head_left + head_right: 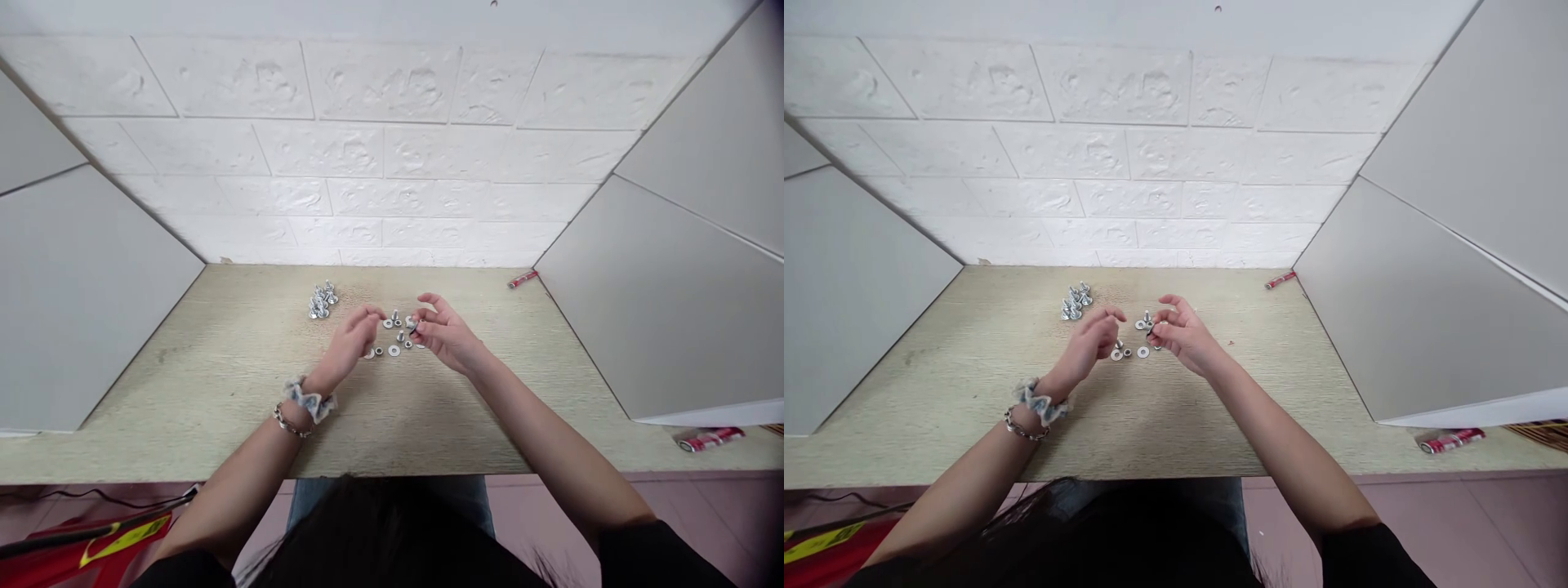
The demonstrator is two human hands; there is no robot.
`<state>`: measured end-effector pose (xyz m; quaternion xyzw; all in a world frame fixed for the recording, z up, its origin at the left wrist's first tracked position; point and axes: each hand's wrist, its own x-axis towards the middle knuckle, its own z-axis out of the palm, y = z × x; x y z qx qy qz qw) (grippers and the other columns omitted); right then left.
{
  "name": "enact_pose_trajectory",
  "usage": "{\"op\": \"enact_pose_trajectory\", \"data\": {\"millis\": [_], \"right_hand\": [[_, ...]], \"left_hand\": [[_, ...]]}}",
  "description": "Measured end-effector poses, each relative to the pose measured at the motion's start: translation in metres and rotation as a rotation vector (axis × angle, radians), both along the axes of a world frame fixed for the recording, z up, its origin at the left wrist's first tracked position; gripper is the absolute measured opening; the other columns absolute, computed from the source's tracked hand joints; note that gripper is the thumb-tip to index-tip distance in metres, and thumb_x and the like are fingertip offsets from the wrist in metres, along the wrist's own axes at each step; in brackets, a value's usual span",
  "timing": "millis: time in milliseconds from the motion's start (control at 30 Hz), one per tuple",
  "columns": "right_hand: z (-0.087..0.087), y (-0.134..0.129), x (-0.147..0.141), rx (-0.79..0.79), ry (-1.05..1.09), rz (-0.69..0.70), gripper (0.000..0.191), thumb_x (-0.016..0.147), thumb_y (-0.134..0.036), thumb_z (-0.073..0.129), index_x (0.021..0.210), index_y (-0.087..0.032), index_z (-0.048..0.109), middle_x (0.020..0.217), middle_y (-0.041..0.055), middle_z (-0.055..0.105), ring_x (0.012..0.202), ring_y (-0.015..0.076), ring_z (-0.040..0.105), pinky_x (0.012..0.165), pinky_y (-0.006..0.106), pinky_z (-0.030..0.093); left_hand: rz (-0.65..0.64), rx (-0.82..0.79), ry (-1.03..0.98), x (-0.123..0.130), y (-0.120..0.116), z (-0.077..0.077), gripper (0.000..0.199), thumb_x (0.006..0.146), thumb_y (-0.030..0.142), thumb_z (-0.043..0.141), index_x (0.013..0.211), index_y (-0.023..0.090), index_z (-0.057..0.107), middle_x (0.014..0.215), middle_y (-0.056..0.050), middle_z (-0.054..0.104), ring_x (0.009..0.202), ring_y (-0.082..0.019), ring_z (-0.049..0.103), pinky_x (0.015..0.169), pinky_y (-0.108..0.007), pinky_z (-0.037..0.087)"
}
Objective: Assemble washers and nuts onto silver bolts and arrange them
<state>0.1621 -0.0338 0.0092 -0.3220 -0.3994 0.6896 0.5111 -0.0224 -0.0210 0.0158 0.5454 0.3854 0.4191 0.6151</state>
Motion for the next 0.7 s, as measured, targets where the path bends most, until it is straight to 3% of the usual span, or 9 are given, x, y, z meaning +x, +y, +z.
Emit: {"op": "enact_pose_trajectory", "data": {"millis": [133, 267, 367, 600, 700], "right_hand": [[-0.003, -0.006, -0.008, -0.05, 0.043, 0.136, 0.046, 0.063, -0.013, 0.069, 0.1, -0.026, 0.046, 0.077, -0.0064, 0.054, 0.062, 0.0061, 0.055, 0.06, 0.021, 0.048], [-0.009, -0.006, -0.003, -0.046, 0.028, 0.155, 0.045, 0.063, -0.011, 0.069, 0.098, -0.025, 0.046, 0.078, -0.0058, 0.053, 0.064, 0.0062, 0.055, 0.061, 0.022, 0.05], [-0.011, -0.005, 0.003, -0.026, -0.003, 0.193, 0.047, 0.062, -0.009, 0.069, 0.099, -0.025, 0.045, 0.078, -0.0061, 0.053, 0.065, 0.006, 0.056, 0.062, 0.022, 0.05], [-0.014, -0.009, 0.004, 0.032, -0.257, 0.251, 0.047, 0.063, -0.015, 0.072, 0.102, -0.024, 0.047, 0.074, -0.0064, 0.052, 0.064, 0.0086, 0.061, 0.063, 0.026, 0.052], [-0.015, -0.012, 0.003, 0.027, -0.264, 0.229, 0.042, 0.063, -0.017, 0.072, 0.099, -0.022, 0.05, 0.076, -0.0045, 0.054, 0.065, 0.0088, 0.06, 0.063, 0.026, 0.052]], "left_hand": [[-0.075, 0.43, 0.451, 0.005, -0.011, 0.001, 0.035, 0.074, 0.038, 0.06, 0.101, 0.016, 0.058, 0.048, 0.009, 0.03, 0.044, -0.005, 0.027, 0.045, -0.019, 0.021], [-0.105, 0.584, 0.647, 0.004, -0.012, -0.002, 0.034, 0.075, 0.045, 0.059, 0.096, 0.019, 0.066, 0.05, 0.008, 0.033, 0.046, -0.005, 0.028, 0.048, -0.02, 0.023], [-0.143, 0.567, 0.661, 0.004, -0.012, -0.004, 0.035, 0.075, 0.047, 0.058, 0.097, 0.021, 0.067, 0.05, 0.007, 0.034, 0.047, -0.005, 0.028, 0.048, -0.02, 0.023], [-0.249, 0.313, 0.574, 0.003, -0.009, 0.001, 0.036, 0.074, 0.05, 0.057, 0.085, 0.017, 0.068, 0.05, 0.007, 0.026, 0.047, -0.006, 0.023, 0.046, -0.022, 0.016], [-0.243, 0.332, 0.576, 0.002, -0.011, 0.005, 0.036, 0.069, 0.049, 0.062, 0.086, 0.017, 0.068, 0.05, 0.007, 0.025, 0.047, -0.006, 0.022, 0.046, -0.021, 0.016]]}}
